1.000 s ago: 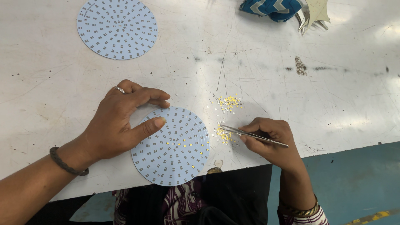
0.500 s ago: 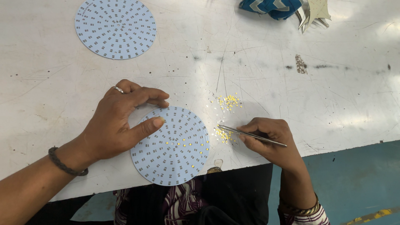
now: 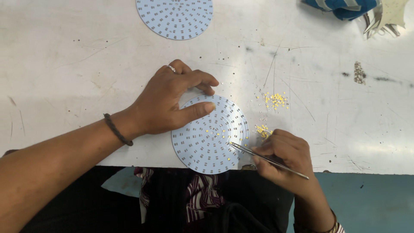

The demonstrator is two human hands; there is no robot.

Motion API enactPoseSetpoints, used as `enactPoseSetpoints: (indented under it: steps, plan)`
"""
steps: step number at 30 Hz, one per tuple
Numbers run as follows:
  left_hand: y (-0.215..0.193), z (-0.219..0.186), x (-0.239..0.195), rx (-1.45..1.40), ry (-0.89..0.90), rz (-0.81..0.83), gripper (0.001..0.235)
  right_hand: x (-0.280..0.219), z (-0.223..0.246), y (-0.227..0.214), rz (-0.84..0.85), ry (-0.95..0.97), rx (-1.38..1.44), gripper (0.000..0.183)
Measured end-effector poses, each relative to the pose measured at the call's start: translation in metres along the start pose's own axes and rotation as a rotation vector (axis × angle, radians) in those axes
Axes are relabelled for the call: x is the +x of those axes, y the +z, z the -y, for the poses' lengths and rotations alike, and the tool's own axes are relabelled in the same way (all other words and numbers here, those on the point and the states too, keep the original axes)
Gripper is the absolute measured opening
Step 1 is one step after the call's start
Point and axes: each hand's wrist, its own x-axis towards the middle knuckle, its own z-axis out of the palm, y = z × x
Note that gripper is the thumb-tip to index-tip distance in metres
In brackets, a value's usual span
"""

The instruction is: The person uses tweezers to pick up small yellow LED components and place them into designated spots on a circular LED board. The person rotates the board as needed to access different areas and continues placing LEDs one by one.

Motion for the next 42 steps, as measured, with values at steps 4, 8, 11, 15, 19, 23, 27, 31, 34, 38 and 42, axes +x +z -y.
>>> enactPoseSetpoints:
  steps: [4, 8, 11, 15, 19, 23, 27, 31, 34, 38, 42]
  plan:
    - [0.002, 0.003, -0.002, 0.01, 0.012, -0.008, 0.049, -0.009, 0.005, 0.008, -0.079, -0.048, -0.077, 0.013]
    - [0.003, 0.004, -0.002, 0.021, 0.002, -0.003, 0.049, -0.01, 0.005, 0.012, -0.084, -0.099, -0.092, 0.014]
    - [0.003, 0.003, -0.002, 0.032, 0.008, -0.009, 0.05, -0.006, 0.006, 0.011, -0.069, -0.11, -0.087, 0.015]
    - [0.002, 0.003, -0.002, 0.026, 0.004, -0.002, 0.049, -0.003, 0.009, 0.011, -0.055, -0.12, -0.073, 0.014]
    - [0.001, 0.002, -0.001, 0.027, 0.001, 0.004, 0.048, -0.007, 0.005, 0.01, -0.033, -0.089, -0.065, 0.014]
    - [0.001, 0.003, 0.001, 0.022, 0.005, 0.014, 0.047, -0.02, -0.004, 0.009, -0.149, 0.024, 0.145, 0.013]
    - [-0.006, 0.011, 0.005, 0.056, 0.013, 0.035, 0.047, -0.031, -0.012, 0.011, -0.355, 0.132, 0.378, 0.019]
    - [-0.003, 0.003, -0.02, 0.081, -0.011, 0.065, 0.048, -0.037, -0.021, 0.014, -0.445, 0.102, 0.502, 0.027]
    - [0.002, 0.0, -0.032, 0.071, -0.011, 0.078, 0.049, -0.039, -0.025, 0.015, -0.457, 0.099, 0.543, 0.029]
    - [-0.013, -0.001, -0.022, 0.084, -0.013, 0.055, 0.05, -0.039, -0.021, 0.012, -0.433, 0.113, 0.511, 0.031]
    - [-0.032, -0.012, -0.018, 0.103, -0.07, 0.039, 0.052, -0.041, -0.026, 0.014, -0.454, 0.079, 0.557, 0.029]
